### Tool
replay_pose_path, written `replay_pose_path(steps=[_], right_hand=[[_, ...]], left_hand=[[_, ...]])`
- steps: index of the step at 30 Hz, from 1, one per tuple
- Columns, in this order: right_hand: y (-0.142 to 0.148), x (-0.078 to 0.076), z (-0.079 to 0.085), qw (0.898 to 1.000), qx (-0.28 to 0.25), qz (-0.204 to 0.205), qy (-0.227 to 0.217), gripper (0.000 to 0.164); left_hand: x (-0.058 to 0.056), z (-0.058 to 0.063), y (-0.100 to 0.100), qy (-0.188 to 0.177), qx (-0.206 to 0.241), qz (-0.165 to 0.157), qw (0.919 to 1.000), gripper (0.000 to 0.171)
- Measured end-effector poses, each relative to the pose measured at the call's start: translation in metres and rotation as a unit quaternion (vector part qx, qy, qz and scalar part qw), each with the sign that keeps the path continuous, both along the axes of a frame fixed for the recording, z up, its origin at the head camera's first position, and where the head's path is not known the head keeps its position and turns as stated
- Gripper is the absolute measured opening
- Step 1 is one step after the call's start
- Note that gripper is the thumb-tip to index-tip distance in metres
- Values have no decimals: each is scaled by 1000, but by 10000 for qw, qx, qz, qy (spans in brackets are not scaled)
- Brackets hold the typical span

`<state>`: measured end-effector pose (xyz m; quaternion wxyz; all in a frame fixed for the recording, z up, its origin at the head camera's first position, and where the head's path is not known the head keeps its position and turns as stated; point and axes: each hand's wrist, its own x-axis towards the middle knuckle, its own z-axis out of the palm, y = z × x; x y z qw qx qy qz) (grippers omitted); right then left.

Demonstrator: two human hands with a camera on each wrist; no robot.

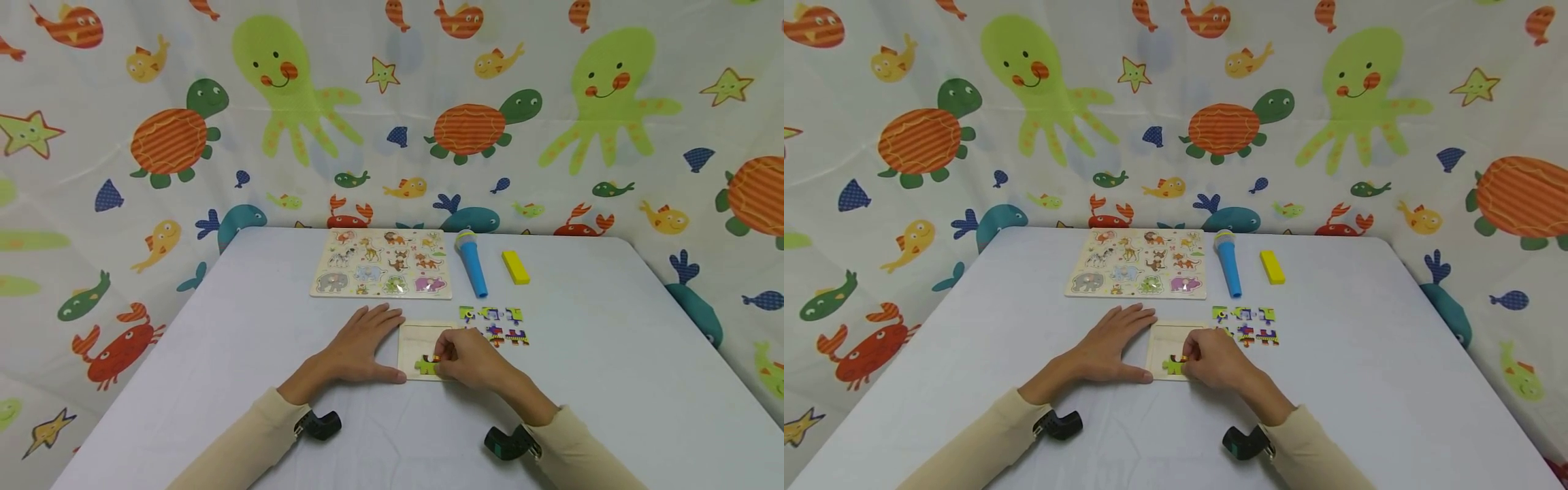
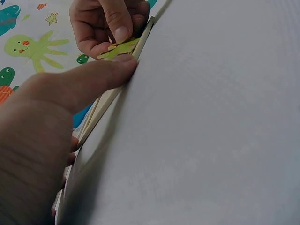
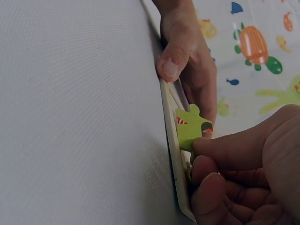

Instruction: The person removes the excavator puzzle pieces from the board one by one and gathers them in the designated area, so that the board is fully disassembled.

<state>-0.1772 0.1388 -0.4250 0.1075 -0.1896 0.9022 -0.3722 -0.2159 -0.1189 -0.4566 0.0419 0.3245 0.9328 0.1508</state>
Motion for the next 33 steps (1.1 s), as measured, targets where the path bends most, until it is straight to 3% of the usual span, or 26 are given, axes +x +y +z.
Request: replay_pose_path(steps=[15,20,33], right_hand=[[8,-1,2,9932,-977,301,-555,5],[13,-2,5,9904,-1158,94,-744,5],[40,2,7,9851,-1491,-574,-634,4]], left_hand=[[-1,1,-2,40,-14,-11,10000,110],[-1,2,-3,35,-61,16,10000,110],[1,2,-1,-90,-31,29,10000,108]])
